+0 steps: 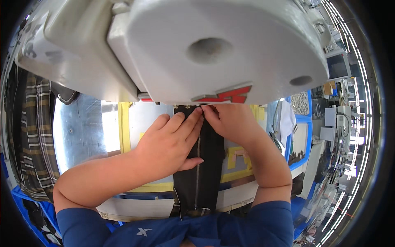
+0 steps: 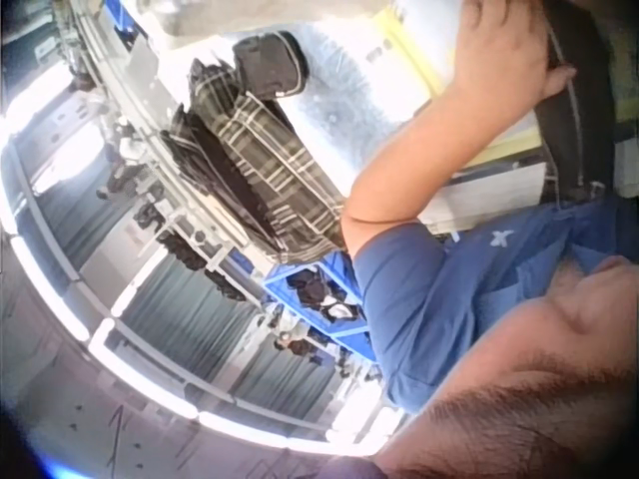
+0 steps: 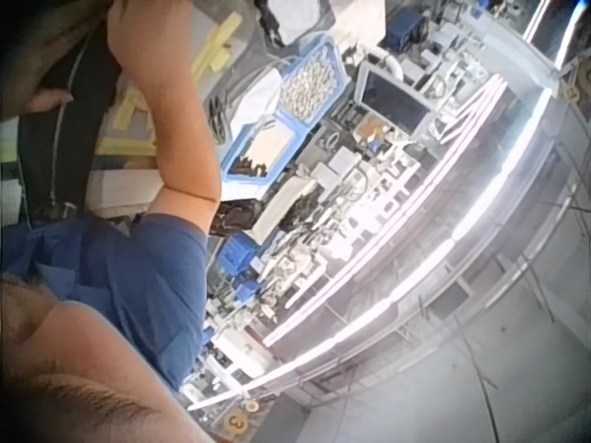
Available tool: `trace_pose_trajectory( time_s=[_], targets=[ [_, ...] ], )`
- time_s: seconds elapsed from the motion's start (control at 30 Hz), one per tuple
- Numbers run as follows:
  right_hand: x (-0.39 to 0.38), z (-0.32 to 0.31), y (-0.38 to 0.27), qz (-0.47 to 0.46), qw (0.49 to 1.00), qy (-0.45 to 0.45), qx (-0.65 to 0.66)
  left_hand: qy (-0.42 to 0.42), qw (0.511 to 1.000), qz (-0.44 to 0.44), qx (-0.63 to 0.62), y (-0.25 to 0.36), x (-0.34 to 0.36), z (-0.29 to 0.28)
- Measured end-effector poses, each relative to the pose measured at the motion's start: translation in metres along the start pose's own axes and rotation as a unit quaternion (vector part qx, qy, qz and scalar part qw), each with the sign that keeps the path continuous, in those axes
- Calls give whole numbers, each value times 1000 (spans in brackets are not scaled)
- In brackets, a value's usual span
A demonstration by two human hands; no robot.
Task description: The person operates an industrial sewing machine to stitch zippers onto small fabric pouches. They repeatedly position the pouch under the needle, sew along the zipper line, and then trim the excess thread using scissors. The pouches feature a plaid pattern and a black zipper.
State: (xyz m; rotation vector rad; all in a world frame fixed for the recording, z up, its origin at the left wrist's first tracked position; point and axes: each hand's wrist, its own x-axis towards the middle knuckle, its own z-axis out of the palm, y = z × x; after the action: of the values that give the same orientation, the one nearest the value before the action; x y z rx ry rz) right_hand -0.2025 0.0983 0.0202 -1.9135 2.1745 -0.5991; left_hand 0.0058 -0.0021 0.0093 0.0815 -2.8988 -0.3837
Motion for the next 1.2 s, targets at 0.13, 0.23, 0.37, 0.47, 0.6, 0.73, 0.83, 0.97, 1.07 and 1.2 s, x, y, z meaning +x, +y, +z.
trace_pose_trajectory(
  time_s=[0.13, 0.23, 0.37, 0.47, 0.6, 0.73, 0.83, 0.97, 1.07, 1.2],
  targets=[
    [4, 1, 2, -23, 999, 5, -32, 14, 1000, 1, 8, -3, 3, -3],
    [2, 3, 5, -31, 999, 8, -42, 21, 1000, 4, 5, -5, 5, -3],
    [-10, 0, 0, -31, 999, 29, 7, 15, 1000, -4, -8, -7, 5, -2],
    [-24, 4, -2, -88, 992, 85, -38, -10, 1000, -16, -24, -5, 6, -1],
    [-28, 4, -4, -94, 991, 59, -70, -4, 999, -16, -39, -7, 8, -5],
    [-31, 6, -1, -102, 991, 50, -69, 3, 997, -21, -80, -10, 9, -7],
    [-31, 8, 2, -106, 991, 46, -72, 6, 990, -39, -138, -11, 6, -4],
    [-31, 6, 2, -77, 994, 17, -69, 30, 983, -38, -176, -12, 5, 0],
    [-25, 3, 1, -120, 986, 41, -108, 46, 984, -36, -166, -13, 4, 2],
    [-25, 2, 0, -103, 989, 22, -104, 35, 982, -41, -183, -16, 5, -2]
  ],
)
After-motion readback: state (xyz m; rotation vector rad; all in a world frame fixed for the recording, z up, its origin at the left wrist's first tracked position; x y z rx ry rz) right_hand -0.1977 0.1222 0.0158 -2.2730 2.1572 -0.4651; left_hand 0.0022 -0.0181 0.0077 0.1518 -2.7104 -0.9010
